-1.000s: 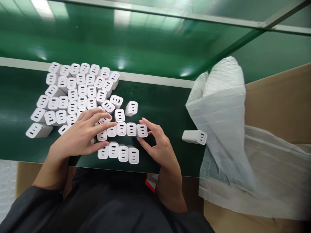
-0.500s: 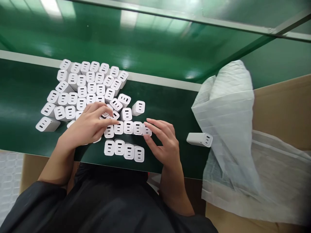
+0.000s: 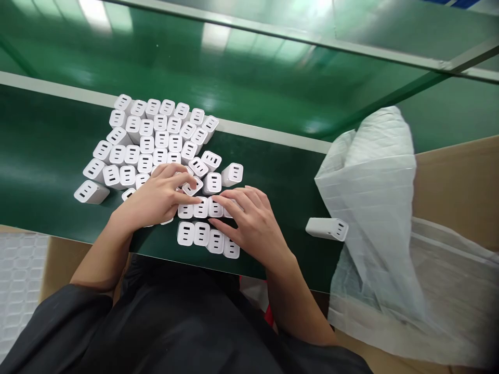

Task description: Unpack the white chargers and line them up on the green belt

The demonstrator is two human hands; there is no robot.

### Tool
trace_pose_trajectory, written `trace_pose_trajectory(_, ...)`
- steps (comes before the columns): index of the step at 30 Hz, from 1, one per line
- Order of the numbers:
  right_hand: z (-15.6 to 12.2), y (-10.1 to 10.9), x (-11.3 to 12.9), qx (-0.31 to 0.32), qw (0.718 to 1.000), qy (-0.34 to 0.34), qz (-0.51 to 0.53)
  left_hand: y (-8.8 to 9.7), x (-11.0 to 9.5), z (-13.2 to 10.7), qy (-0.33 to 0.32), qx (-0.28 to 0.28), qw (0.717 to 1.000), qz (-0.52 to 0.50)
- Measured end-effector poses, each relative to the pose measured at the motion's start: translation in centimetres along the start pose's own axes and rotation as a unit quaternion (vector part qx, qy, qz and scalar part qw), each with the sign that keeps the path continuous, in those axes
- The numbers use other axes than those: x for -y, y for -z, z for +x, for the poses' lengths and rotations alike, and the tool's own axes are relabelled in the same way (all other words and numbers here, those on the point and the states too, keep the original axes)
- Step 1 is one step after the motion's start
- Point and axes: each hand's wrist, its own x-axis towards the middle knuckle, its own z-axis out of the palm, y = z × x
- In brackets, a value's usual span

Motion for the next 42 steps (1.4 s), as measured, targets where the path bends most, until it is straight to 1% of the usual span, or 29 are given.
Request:
trace_pose_trajectory(3, 0.6, 0.3, -0.1, 0.018, 1.000, 0.019, -0.001, 0.2, -0.1, 0.0, 0.001, -0.010, 1.000, -0.001)
trace_pose_trajectory(7, 1.8, 0.5, -0.3, 0.047, 0.996, 0.065, -0.031, 0.4, 0.1, 0.1, 0.024, -0.038, 0.999, -0.006)
trace_pose_trajectory(9, 2.3, 0.3, -0.4, 0.064, 0.994, 0.084, -0.043, 0.4, 0.1, 0.1, 0.031, -0.047, 0.998, -0.003)
trace_pose_trajectory(12, 2.8, -0.1, -0.5, 0.081, 0.992, 0.091, -0.043, 0.4, 0.2, 0.1, 0.035, -0.053, 0.998, 0.002)
trace_pose_trajectory(14, 2.8, 0.0, -0.6, 0.071, 0.993, 0.094, -0.017, 0.5, 0.2, 0.1, 0.036, -0.055, 0.998, 0.003)
trace_pose_trajectory(16, 2.3, 0.9, -0.8, 0.032, 0.995, 0.091, 0.035, 0.6, 0.2, 0.1, 0.038, -0.062, 0.997, 0.005)
trace_pose_trajectory(18, 1.0, 2.4, -1.3, -0.031, 0.994, 0.062, 0.089, 0.6, 0.3, 0.0, 0.039, -0.076, 0.996, 0.007)
trace_pose_trajectory(19, 0.0, 3.3, -1.8, -0.071, 0.992, 0.031, 0.101, 0.7, 0.3, 0.0, 0.038, -0.083, 0.996, 0.009)
trace_pose_trajectory(20, -1.1, 4.1, -2.5, -0.108, 0.989, -0.008, 0.098, 0.7, 0.3, 0.0, 0.038, -0.087, 0.995, 0.010)
trace_pose_trajectory(22, -3.8, 5.4, -4.3, -0.162, 0.981, -0.095, 0.039, 0.6, 0.2, 0.0, 0.038, -0.089, 0.995, 0.013)
trace_pose_trajectory(23, -5.2, 5.7, -5.3, -0.168, 0.977, -0.130, -0.008, 0.6, 0.1, -0.1, 0.038, -0.086, 0.995, 0.014)
trace_pose_trajectory(24, -6.6, 5.8, -6.5, -0.157, 0.974, -0.153, -0.053, 0.5, 0.0, -0.1, 0.036, -0.084, 0.996, 0.014)
trace_pose_trajectory(26, -9.2, 5.7, -8.9, -0.107, 0.974, -0.166, -0.111, 0.5, -0.1, -0.1, 0.032, -0.082, 0.996, 0.013)
trace_pose_trajectory(28, -11.2, 5.3, -11.0, -0.067, 0.976, -0.166, -0.123, 0.4, -0.2, -0.1, 0.030, -0.084, 0.996, 0.012)
trace_pose_trajectory(29, -12.0, 5.2, -11.8, -0.058, 0.976, -0.168, -0.125, 0.5, -0.2, -0.1, 0.031, -0.085, 0.996, 0.012)
trace_pose_trajectory(31, -12.8, 5.3, -12.4, -0.064, 0.973, -0.175, -0.137, 0.5, -0.1, 0.0, 0.036, -0.081, 0.996, 0.015)
trace_pose_trajectory(33, -12.5, 5.5, -11.7, -0.092, 0.969, -0.174, -0.149, 0.7, -0.2, -0.1, 0.042, -0.074, 0.996, 0.021)
trace_pose_trajectory(35, -11.2, 5.5, -9.7, -0.124, 0.969, -0.166, -0.131, 0.7, -0.6, -0.5, 0.050, -0.072, 0.996, 0.033)
trace_pose_trajectory(36, -10.3, 5.3, -8.4, -0.130, 0.973, -0.156, -0.107, 0.7, -1.0, -0.9, 0.052, -0.073, 0.995, 0.041)
trace_pose_trajectory(37, -9.3, 4.9, -7.1, -0.124, 0.979, -0.140, -0.076, 0.6, -1.5, -1.4, 0.053, -0.072, 0.995, 0.050)
trace_pose_trajectory(39, -7.3, 3.7, -4.7, -0.093, 0.991, -0.095, -0.008, 0.3, -2.6, -2.6, 0.051, -0.068, 0.994, 0.073)
trace_pose_trajectory(41, -5.7, 2.3, -3.1, -0.061, 0.995, -0.056, 0.046, -0.1, -3.7, -4.1, 0.052, -0.058, 0.992, 0.102)
trace_pose_trajectory(42, -5.1, 1.6, -2.6, -0.050, 0.995, -0.047, 0.066, -0.3, -4.2, -4.7, 0.055, -0.050, 0.991, 0.115)
